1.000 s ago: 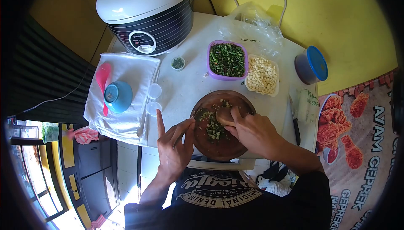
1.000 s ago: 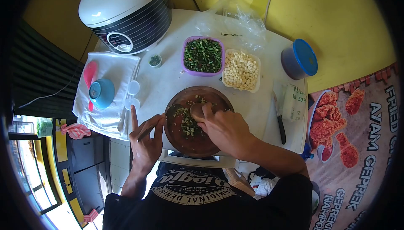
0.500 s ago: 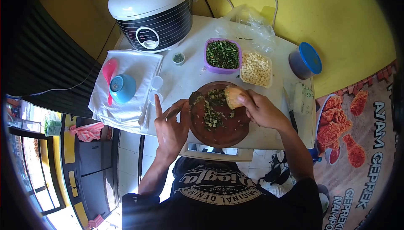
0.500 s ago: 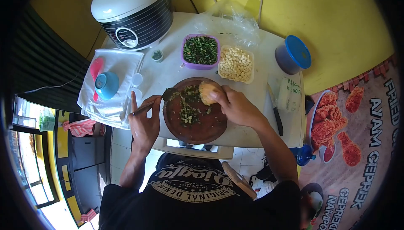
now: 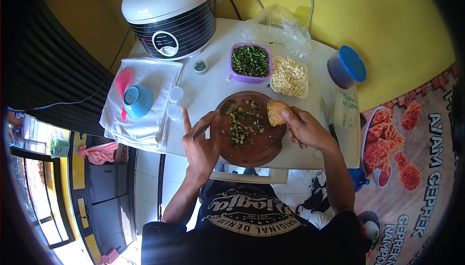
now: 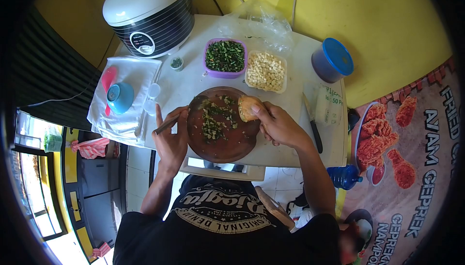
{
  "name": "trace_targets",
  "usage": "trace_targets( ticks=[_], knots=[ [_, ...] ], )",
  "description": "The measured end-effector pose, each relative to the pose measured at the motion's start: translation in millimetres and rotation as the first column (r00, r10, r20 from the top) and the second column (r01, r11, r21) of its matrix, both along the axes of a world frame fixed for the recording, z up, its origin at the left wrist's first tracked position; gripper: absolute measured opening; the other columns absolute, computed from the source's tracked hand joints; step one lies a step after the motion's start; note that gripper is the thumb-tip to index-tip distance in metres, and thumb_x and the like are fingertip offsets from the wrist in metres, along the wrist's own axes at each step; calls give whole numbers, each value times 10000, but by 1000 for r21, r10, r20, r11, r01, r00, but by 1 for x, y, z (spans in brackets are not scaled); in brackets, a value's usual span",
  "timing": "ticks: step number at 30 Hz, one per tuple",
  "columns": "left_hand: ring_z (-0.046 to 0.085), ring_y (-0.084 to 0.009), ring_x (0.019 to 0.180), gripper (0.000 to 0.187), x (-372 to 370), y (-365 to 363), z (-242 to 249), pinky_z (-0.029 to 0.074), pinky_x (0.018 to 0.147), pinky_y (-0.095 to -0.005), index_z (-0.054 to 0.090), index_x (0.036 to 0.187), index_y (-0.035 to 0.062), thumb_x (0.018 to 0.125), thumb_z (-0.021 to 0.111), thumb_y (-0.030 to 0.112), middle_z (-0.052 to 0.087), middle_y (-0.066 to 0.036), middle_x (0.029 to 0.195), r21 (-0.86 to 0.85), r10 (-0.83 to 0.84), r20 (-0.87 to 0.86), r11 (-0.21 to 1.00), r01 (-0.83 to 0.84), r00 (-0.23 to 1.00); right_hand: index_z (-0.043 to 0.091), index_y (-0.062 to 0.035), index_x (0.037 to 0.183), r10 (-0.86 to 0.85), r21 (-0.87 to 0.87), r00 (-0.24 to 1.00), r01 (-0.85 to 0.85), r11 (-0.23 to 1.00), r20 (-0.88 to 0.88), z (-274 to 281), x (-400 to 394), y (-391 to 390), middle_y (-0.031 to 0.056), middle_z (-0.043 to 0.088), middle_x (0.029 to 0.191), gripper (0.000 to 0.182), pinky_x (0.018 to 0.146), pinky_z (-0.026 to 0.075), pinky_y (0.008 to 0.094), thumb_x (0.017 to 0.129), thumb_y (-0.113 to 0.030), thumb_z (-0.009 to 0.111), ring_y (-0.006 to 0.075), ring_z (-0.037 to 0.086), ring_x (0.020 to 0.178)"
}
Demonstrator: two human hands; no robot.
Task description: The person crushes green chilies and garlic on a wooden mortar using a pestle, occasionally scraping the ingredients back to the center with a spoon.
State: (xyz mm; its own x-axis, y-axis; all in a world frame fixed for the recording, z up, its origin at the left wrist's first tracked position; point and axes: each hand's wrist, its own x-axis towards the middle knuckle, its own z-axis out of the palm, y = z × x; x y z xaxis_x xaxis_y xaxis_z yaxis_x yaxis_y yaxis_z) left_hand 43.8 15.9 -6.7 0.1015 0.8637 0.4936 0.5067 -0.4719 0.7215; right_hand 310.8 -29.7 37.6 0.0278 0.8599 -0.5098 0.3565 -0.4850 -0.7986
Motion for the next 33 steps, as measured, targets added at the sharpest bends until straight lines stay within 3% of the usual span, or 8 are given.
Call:
trace_targets(
  ticks=[5,8,11,15,17,22,27,33],
  knots=[
    [714,-325,704,96,8,3,-8,242,1205,-587,708,1009,-7,931,656,15,758,-107,923,-119,16,-3,993,-16,1000,556,-14,1231,71,-17,992,-70,997,107,1,-15,4,12,548,698,603,403,439,254,1035,-575,457,85,546,516],
    [698,-269,618,138,18,0,-15,211,1237,-535,726,1042,-8,949,646,54,762,-114,897,14,-160,-14,987,160,987,543,-39,1207,220,-83,973,-215,973,65,0,-24,2,-6,515,682,519,397,401,233,1049,-528,469,63,501,499],
    [731,-288,792,150,17,2,-12,242,1203,-600,704,1051,23,906,669,6,754,-73,996,-36,-140,-46,990,139,989,542,-41,1220,148,-69,989,-148,987,-8,4,-19,1,-8,509,672,527,396,399,230,1048,-533,469,60,498,500],
    [737,-273,823,141,22,25,-21,237,1204,-603,703,1044,32,905,681,22,754,-63,1004,59,-101,-91,993,106,991,540,-37,1241,84,15,993,-85,996,80,3,-10,1,-5,506,680,533,391,390,226,1050,-529,466,59,494,501],
    [735,-259,879,123,29,31,-24,225,1210,-601,704,1031,42,910,681,32,753,-53,1007,151,-190,-164,965,215,968,551,0,1232,57,15,996,-58,998,65,2,-8,1,2,538,679,620,402,423,242,1032,-580,460,75,531,505],
    [731,-233,921,154,24,17,-15,215,1218,-596,709,1043,70,898,697,18,755,-37,998,100,-349,-135,926,363,927,541,0,1271,22,11,1000,-22,1000,0,5,1,-2,-1,531,679,621,396,421,237,1036,-569,458,71,528,504],
    [744,-236,874,177,-8,-5,1,196,1226,-577,718,1056,66,891,707,3,767,-50,959,-28,-205,30,978,206,978,544,-4,1263,-13,-9,997,12,1000,-73,6,7,-3,-2,523,674,611,391,421,232,1035,-565,464,70,526,503],
    [743,-255,820,156,-10,-6,-8,209,1215,-575,718,1070,43,925,669,22,765,-96,939,-28,44,-38,999,-45,998,556,-18,1213,79,-69,997,-78,995,17,-1,-7,5,-1,534,691,564,399,425,235,1040,-548,468,70,524,503]
  ],
)
